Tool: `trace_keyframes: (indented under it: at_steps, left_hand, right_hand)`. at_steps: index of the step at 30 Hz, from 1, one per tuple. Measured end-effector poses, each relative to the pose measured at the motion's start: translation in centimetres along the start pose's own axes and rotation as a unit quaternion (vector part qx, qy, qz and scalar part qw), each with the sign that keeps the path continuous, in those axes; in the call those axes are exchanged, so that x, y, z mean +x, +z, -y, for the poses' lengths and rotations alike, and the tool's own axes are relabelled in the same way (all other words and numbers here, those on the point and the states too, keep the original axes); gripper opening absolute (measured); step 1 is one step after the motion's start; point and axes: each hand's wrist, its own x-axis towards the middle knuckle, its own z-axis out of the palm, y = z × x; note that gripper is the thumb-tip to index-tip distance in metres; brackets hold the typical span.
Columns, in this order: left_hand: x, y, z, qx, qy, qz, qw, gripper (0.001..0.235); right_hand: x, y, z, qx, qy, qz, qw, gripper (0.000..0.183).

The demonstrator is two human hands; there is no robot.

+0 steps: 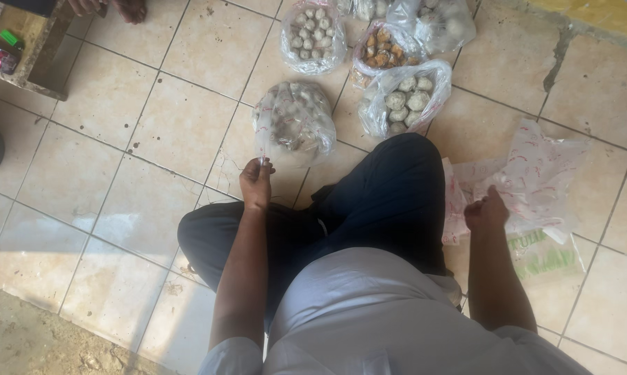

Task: The person sits on a tiled floor and packs round food items into small plastic bags. They transfer items from larger bags into smaller ones, handling them by hand and arranging them on the floor.

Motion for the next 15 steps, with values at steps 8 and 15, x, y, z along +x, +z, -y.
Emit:
trace_keyframes:
  at_steps: [8, 15]
  left_hand:
    - [-1.2, -0.1, -0.9, -0.005, -0.011, 0.004, 1.000, 0.016]
    - [-0.6, 0.8, -0.3, 0.054, -0.021, 0.020, 0.998, 0.016]
  right_hand:
    - [-4.7, 5.9, -1.6, -0.002, -0.008, 0.060, 0.998, 0.023]
    - [-12.1, 16.8, -3.7, -0.060, -0.188, 0.433, 0.880, 0.044]
